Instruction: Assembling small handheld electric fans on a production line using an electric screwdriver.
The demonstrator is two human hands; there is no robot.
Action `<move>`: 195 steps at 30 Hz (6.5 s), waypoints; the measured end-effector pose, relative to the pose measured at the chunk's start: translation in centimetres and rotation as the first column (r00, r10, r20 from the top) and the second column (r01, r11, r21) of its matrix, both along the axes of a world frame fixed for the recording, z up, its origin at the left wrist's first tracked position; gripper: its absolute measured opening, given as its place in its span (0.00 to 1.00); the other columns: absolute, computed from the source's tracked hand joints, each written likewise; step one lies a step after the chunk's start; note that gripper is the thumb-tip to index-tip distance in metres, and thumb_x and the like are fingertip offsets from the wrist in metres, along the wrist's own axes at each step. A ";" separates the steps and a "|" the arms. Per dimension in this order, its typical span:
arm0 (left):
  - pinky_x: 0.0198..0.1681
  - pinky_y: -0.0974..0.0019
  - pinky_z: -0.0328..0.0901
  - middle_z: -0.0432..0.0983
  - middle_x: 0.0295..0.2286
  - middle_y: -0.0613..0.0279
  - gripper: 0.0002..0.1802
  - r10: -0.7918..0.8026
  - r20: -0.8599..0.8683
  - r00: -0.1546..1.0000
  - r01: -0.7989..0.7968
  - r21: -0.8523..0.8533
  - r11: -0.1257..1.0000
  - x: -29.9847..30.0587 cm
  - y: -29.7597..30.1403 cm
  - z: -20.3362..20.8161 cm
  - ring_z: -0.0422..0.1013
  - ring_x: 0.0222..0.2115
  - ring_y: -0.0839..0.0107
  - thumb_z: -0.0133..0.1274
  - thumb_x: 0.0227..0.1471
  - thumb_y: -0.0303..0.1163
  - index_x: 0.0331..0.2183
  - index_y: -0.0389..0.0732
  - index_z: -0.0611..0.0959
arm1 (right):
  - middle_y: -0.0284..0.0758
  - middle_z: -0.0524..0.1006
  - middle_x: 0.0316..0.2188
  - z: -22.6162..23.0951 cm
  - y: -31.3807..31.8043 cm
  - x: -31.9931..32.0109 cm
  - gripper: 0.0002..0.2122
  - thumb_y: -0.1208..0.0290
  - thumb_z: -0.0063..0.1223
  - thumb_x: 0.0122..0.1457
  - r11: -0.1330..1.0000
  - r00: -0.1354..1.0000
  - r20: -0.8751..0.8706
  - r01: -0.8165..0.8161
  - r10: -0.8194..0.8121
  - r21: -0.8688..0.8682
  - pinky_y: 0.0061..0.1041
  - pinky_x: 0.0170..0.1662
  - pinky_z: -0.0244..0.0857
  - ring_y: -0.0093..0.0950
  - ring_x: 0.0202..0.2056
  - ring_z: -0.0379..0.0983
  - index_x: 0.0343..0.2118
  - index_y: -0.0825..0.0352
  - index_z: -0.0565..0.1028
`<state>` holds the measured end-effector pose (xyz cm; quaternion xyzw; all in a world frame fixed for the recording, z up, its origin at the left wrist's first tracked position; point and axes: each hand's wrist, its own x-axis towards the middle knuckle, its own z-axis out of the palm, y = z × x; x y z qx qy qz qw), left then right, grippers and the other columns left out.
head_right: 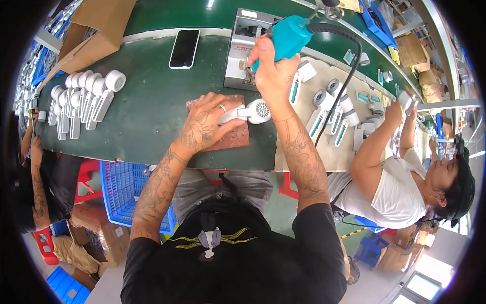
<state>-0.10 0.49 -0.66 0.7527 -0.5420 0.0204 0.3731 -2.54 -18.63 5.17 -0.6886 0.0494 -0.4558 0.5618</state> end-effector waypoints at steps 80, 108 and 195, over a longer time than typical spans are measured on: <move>0.55 0.50 0.62 0.73 0.48 0.60 0.18 -0.051 -0.061 0.997 0.056 0.084 0.995 0.7 -0.5 0.8 0.68 0.48 0.56 0.52 0.59 0.40 0.48 0.42 0.80 | 0.37 0.70 0.20 -2.2 4.5 -6.4 0.22 0.51 0.49 0.68 0.963 0.984 -0.102 -0.116 0.144 0.244 0.27 0.27 0.65 0.28 0.21 0.68 0.34 0.70 0.67; 0.50 0.54 0.69 0.76 0.43 0.48 0.20 0.090 -0.113 0.989 -0.100 -0.086 0.991 -3.5 -5.0 4.6 0.72 0.45 0.52 0.60 0.53 0.35 0.46 0.37 0.79 | 0.34 0.67 0.16 -1.0 6.7 -19.9 0.36 0.32 0.51 0.56 0.935 0.996 -0.043 0.086 -0.076 0.343 0.27 0.22 0.61 0.28 0.17 0.65 0.39 0.71 0.67; 0.49 0.52 0.65 0.78 0.38 0.54 0.12 -0.029 -0.226 0.974 0.024 -0.024 0.999 0.3 -0.8 0.0 0.71 0.41 0.51 0.56 0.57 0.36 0.41 0.43 0.85 | 0.32 0.72 0.19 1.5 1.0 -1.8 0.23 0.51 0.44 0.70 0.993 0.985 -0.127 0.110 -0.115 -0.041 0.24 0.27 0.65 0.24 0.23 0.71 0.39 0.73 0.72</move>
